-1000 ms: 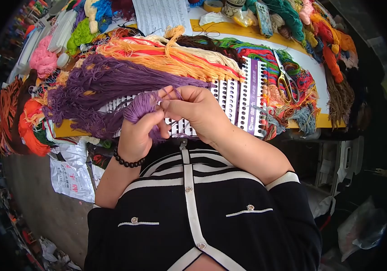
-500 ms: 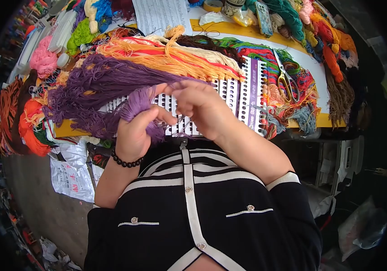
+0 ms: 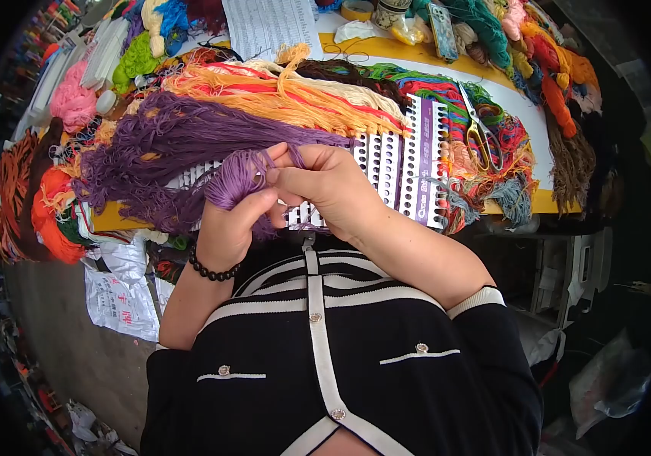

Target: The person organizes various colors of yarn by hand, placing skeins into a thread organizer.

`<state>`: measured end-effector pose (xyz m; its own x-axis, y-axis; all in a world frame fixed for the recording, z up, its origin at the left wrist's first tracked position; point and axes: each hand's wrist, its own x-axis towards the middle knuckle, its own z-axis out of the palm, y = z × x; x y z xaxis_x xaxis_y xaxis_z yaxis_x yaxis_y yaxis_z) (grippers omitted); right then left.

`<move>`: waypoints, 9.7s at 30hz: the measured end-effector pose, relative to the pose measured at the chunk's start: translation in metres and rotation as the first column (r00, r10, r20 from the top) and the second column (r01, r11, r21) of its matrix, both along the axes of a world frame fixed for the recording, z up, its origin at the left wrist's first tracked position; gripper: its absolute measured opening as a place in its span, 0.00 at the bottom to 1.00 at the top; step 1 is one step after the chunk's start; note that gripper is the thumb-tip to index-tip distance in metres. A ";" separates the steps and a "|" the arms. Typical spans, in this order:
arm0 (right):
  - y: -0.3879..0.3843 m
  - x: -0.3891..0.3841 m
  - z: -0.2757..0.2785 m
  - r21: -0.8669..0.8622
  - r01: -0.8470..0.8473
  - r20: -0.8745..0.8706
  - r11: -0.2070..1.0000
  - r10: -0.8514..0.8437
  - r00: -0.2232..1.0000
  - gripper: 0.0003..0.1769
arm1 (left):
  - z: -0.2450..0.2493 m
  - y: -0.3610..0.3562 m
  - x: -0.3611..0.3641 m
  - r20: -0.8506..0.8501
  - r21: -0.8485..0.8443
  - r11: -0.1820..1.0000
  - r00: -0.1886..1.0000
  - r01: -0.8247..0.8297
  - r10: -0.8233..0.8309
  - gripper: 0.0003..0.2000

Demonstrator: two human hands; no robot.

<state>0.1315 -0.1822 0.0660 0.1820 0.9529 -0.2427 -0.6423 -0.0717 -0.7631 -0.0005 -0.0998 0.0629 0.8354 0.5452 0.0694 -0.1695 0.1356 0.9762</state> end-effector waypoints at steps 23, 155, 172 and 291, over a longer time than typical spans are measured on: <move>-0.001 -0.004 -0.005 0.060 0.058 -0.107 0.997 -0.051 0.993 0.05 | -0.007 -0.002 -0.002 -0.030 -0.245 0.969 1.000 -0.004 -0.003 0.22; -0.045 0.162 -0.073 -0.354 0.105 0.218 0.929 -0.027 0.976 0.06 | -0.074 -0.009 0.154 -0.375 0.104 0.946 0.894 0.306 -0.248 0.22; -0.028 0.153 -0.095 -0.480 0.128 0.601 0.868 0.220 0.768 0.07 | -0.050 0.057 0.105 -0.282 -0.423 0.905 0.956 -0.044 -0.086 0.14; 0.013 -0.026 -0.013 0.025 -0.082 0.080 0.996 0.080 0.994 0.07 | -0.018 0.009 -0.036 -0.084 -0.290 0.932 0.976 -0.216 0.199 0.13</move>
